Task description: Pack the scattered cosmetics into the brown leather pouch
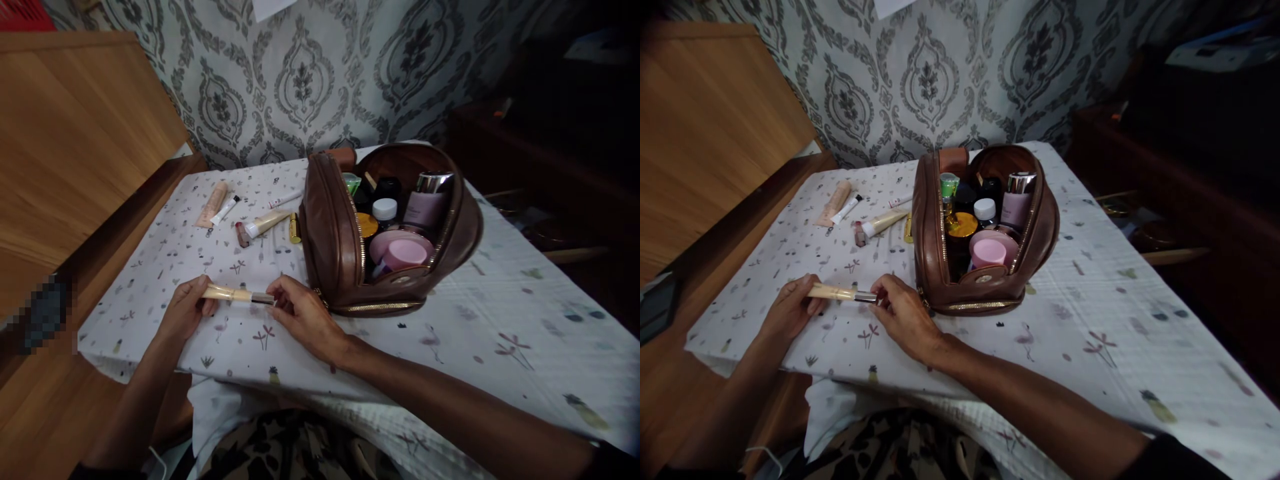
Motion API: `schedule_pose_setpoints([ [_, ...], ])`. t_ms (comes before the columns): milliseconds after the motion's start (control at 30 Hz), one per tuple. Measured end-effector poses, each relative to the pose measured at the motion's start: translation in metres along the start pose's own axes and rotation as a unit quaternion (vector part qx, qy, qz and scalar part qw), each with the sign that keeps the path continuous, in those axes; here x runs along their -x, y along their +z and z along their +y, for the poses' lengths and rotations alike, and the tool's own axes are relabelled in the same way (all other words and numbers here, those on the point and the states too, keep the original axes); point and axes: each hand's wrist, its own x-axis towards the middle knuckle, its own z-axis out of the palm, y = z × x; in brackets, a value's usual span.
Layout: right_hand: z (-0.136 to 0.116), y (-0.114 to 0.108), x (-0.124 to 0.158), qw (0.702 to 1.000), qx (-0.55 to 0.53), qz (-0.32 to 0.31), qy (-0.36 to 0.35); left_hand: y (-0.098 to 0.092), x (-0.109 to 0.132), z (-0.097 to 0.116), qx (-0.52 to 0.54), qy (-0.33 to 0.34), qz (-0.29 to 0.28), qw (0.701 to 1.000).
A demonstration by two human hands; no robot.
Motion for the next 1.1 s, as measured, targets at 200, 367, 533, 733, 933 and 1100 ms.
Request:
schedule_pose_setpoints([
  [200, 0.0000, -0.0019, 0.0010, 1.000, -0.011, -0.020, 0.016, 0.0003, 0.0001, 0.0000, -0.005, 0.000, -0.001, 1.000],
  [367, 0.0003, -0.0013, 0.0000, 1.000, -0.002, -0.010, -0.002, 0.0009, 0.0006, 0.0017, -0.007, 0.002, -0.005, 1.000],
  [533, -0.0031, -0.0038, 0.0017, 0.999, 0.004, -0.034, -0.001, 0.0008, 0.0004, 0.0021, -0.004, 0.004, -0.015, 1.000],
  [733, -0.0017, -0.0031, 0.0021, 0.999, -0.005, -0.041, 0.016, 0.0005, -0.0006, 0.0006, -0.005, 0.002, -0.008, 1.000],
  [933, -0.0012, -0.0032, 0.0022, 0.999, -0.001, -0.033, 0.008, 0.0004, -0.0002, 0.0017, -0.001, -0.005, -0.008, 1.000],
  [1100, -0.0029, -0.0042, 0.0028, 0.999, 0.008, -0.045, 0.011, 0.0017, 0.0002, 0.0026, 0.002, 0.001, -0.007, 1.000],
])
